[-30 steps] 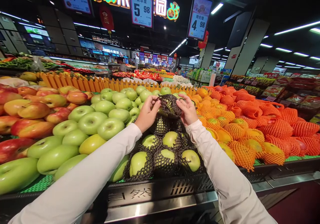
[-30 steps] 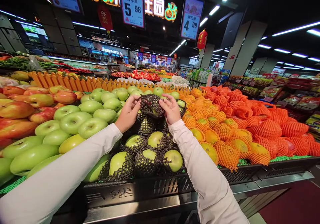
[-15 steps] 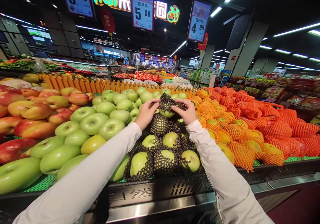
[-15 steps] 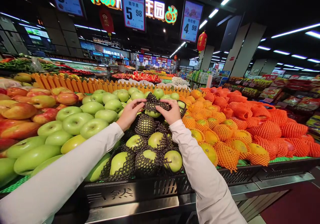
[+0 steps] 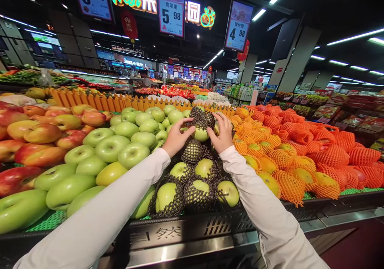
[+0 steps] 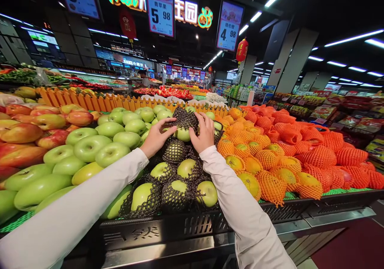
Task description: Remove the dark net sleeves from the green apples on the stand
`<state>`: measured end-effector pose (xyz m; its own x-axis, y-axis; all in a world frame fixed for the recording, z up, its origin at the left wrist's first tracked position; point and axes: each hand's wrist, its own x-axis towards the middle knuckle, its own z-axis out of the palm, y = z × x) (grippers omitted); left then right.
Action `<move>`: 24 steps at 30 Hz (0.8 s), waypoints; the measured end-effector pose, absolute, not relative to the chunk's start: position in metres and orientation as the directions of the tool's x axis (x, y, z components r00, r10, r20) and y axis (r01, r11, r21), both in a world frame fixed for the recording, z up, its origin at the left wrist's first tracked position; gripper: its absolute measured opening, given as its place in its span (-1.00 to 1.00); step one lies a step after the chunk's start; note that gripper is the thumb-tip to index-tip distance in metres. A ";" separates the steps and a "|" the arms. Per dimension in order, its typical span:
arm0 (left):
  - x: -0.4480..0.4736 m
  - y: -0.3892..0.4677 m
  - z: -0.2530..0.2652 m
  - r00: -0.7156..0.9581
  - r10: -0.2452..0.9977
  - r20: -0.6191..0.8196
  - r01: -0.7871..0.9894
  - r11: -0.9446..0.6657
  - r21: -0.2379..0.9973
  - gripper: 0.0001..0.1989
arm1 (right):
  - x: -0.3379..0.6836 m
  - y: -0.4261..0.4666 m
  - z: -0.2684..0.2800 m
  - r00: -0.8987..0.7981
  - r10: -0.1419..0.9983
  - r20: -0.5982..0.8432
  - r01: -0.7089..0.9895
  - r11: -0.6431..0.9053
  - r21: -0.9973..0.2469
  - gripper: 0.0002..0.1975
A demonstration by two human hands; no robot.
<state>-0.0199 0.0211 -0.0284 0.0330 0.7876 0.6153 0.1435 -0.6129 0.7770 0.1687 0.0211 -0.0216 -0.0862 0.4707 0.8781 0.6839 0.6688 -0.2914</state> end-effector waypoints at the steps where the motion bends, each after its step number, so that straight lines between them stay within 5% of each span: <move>1: -0.020 0.017 -0.026 0.037 0.772 0.635 0.136 -0.633 0.762 -0.54 | 0.168 0.018 -0.020 -0.133 0.463 0.876 0.691 0.677 -0.253 -0.46; 7: -0.020 0.003 -0.016 0.078 0.681 0.728 0.076 -0.732 0.677 -0.63 | 0.168 0.004 -0.008 -0.231 0.373 0.898 0.636 0.757 -0.151 -0.42; 12: -0.021 0.012 -0.021 0.026 0.692 0.721 0.080 -0.721 0.689 -0.62 | 0.171 -0.004 0.001 -0.279 0.337 0.899 0.507 0.847 -0.160 -0.82; 16: -0.020 0.020 -0.026 0.059 0.671 0.739 0.075 -0.742 0.667 -0.60 | 0.173 -0.003 0.002 -0.361 0.492 0.792 0.613 0.765 -0.196 -0.85; 20: -0.019 0.023 -0.029 0.072 0.669 0.740 0.096 -0.743 0.663 -0.61 | 0.177 0.001 0.004 -0.265 0.669 0.695 0.858 0.492 -0.147 -0.79; 24: -0.020 0.028 -0.033 0.052 0.733 0.678 0.225 -0.670 0.707 -0.56 | 0.182 0.004 0.006 -0.185 0.757 0.627 0.919 0.359 -0.162 -0.80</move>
